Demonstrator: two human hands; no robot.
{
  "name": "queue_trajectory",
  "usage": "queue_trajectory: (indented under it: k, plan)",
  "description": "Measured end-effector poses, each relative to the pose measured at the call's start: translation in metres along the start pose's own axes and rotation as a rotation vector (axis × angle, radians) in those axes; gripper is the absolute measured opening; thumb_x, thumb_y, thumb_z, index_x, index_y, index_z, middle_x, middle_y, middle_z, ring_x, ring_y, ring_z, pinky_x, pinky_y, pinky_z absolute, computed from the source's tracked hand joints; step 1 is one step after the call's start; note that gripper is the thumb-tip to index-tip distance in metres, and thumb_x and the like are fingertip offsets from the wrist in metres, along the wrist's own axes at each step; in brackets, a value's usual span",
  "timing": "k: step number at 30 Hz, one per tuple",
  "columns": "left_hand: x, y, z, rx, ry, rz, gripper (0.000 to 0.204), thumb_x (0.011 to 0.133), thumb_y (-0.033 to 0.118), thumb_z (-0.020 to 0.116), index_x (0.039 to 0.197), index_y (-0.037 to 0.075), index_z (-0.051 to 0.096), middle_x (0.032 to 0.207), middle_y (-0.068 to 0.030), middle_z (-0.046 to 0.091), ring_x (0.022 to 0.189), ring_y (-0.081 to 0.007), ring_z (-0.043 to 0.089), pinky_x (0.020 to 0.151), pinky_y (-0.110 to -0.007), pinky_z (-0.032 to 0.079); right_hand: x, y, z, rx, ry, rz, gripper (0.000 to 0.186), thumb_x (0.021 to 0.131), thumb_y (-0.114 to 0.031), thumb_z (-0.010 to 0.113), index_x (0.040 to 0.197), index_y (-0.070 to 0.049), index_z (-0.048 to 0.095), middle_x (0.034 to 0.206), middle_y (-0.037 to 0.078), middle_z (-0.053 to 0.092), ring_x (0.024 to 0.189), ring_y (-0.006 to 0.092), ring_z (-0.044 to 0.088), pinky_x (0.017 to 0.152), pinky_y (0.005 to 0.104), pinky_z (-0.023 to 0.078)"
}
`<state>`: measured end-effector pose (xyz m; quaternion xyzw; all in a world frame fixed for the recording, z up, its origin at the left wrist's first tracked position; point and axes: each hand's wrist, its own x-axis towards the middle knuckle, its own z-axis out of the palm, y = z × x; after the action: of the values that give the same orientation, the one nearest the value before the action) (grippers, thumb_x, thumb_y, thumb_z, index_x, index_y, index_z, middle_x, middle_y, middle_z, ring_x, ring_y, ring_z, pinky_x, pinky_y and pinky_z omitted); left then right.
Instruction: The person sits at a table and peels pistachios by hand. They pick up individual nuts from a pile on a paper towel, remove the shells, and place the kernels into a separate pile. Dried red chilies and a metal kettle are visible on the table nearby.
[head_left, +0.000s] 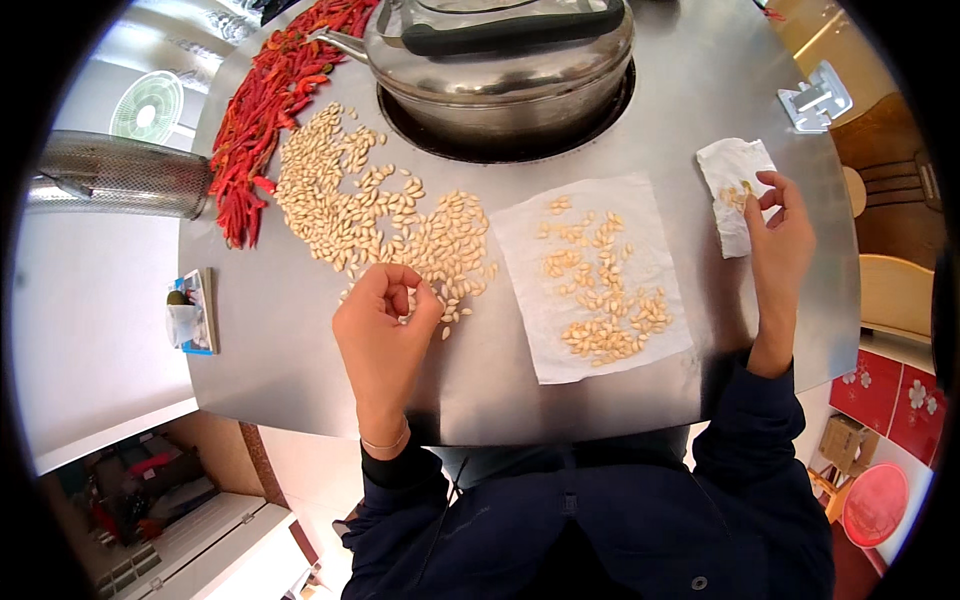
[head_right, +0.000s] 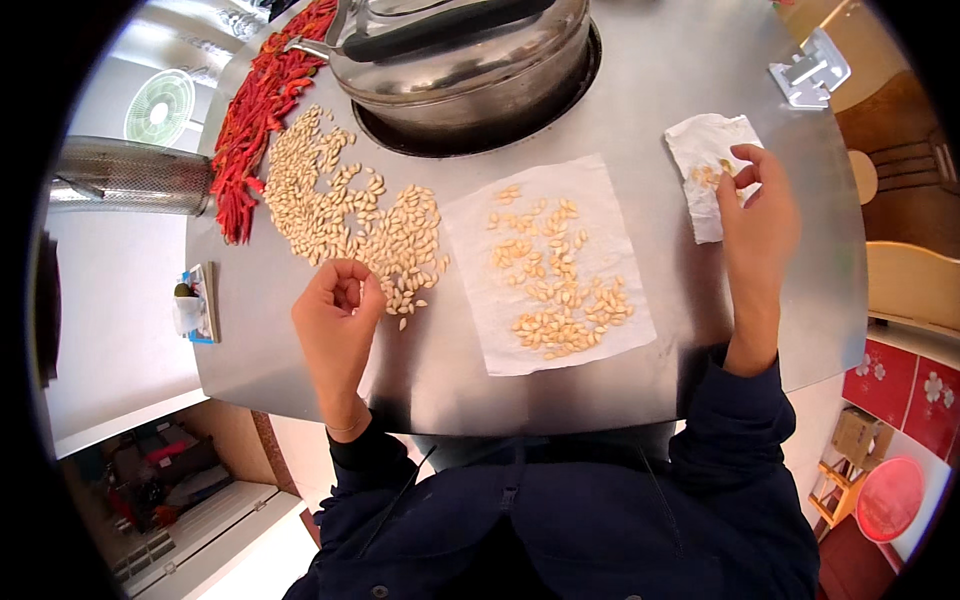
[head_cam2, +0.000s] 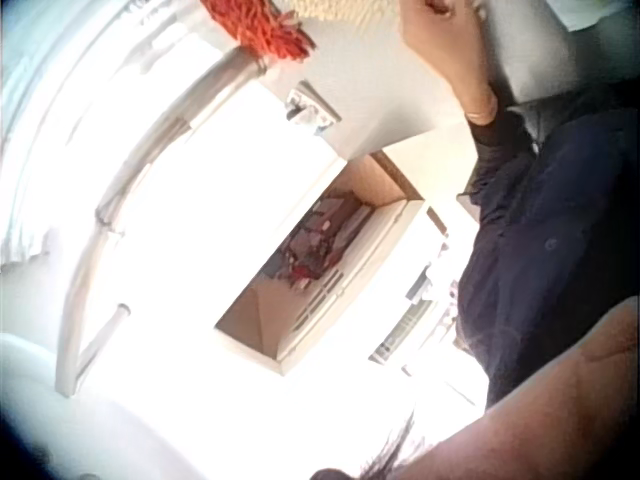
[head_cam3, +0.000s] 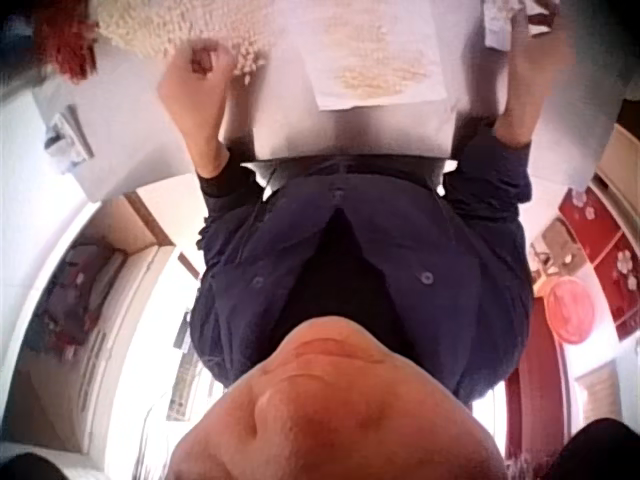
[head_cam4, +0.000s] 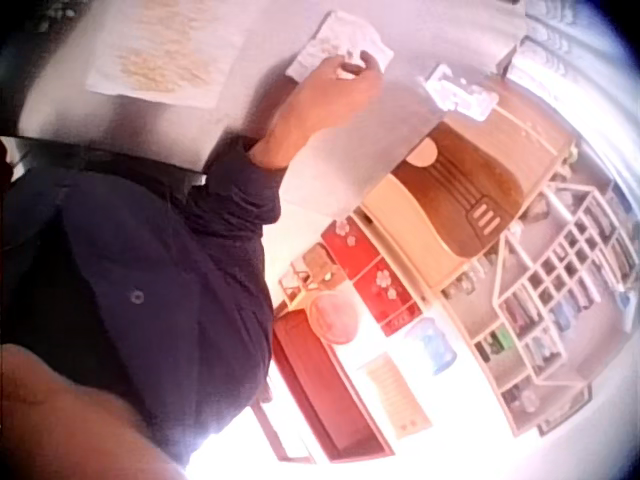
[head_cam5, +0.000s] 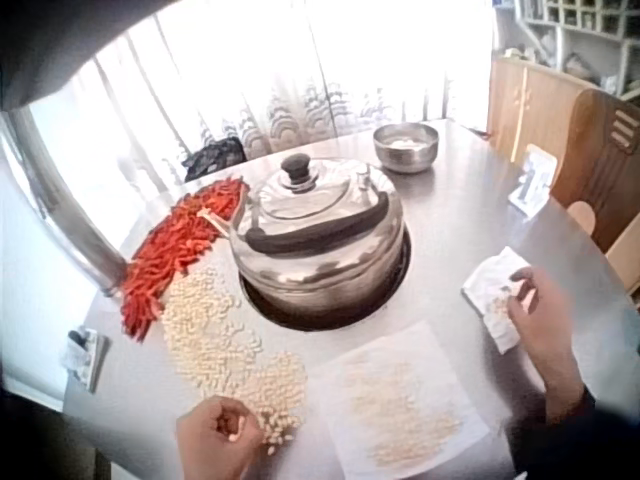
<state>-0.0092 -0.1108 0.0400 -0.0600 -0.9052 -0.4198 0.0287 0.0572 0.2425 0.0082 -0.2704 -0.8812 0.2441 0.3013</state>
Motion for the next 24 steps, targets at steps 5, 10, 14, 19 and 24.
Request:
queue_trajectory:
  k: [5,10,14,19,24]
  plan:
    - [-0.011,-0.019,-0.010,0.226,0.014,0.106,0.009,0.074,0.002,0.066,0.080,0.003,0.061,0.067,-0.0027,0.054,0.063,-0.0134,0.049,0.056,-0.027,0.040,-0.009,-0.014,0.006,0.138,-0.088,0.022,0.011,0.085,-0.013,0.066,0.095,-0.007,0.066,0.070,0.001,0.058,0.055,0.0096,0.045,0.054,0.0250,0.039]
    - [-0.021,-0.030,-0.006,0.343,0.052,0.269,0.010,0.075,0.002,0.067,0.083,0.005,0.061,0.086,-0.0070,0.062,0.082,-0.0221,0.055,0.067,-0.031,0.044,-0.013,-0.028,0.006,0.298,-0.140,-0.106,0.011,0.083,-0.008,0.066,0.094,-0.006,0.066,0.073,0.002,0.059,0.055,0.0077,0.045,0.053,0.0221,0.038]
    - [-0.024,-0.026,-0.004,0.368,0.203,0.299,0.008,0.080,0.006,0.067,0.086,0.004,0.061,0.088,-0.0060,0.062,0.082,-0.0201,0.055,0.070,-0.030,0.044,-0.019,-0.032,0.010,0.394,-0.268,-0.078,0.011,0.082,-0.005,0.066,0.093,-0.005,0.065,0.077,0.002,0.061,0.055,0.0089,0.047,0.052,0.0231,0.040]
    - [-0.024,0.007,0.009,-0.220,-0.069,0.033,0.009,0.084,0.005,0.065,0.092,0.002,0.064,0.093,-0.0064,0.065,0.083,-0.0152,0.059,0.073,-0.026,0.047,-0.026,-0.041,0.007,0.523,-0.537,-0.235,0.009,0.082,-0.002,0.066,0.091,-0.004,0.064,0.080,0.005,0.059,0.061,0.0113,0.053,0.054,0.0236,0.042]
    - [-0.010,0.048,0.074,-0.040,-0.381,0.531,0.054,0.080,0.017,0.072,0.126,-0.002,0.050,0.130,-0.0214,0.051,0.122,-0.0360,0.047,0.101,-0.041,0.038,-0.037,-0.050,0.015,0.594,-0.599,-0.313,0.013,0.081,0.004,0.065,0.093,-0.003,0.064,0.089,0.005,0.060,0.070,0.0128,0.057,0.059,0.0233,0.044]
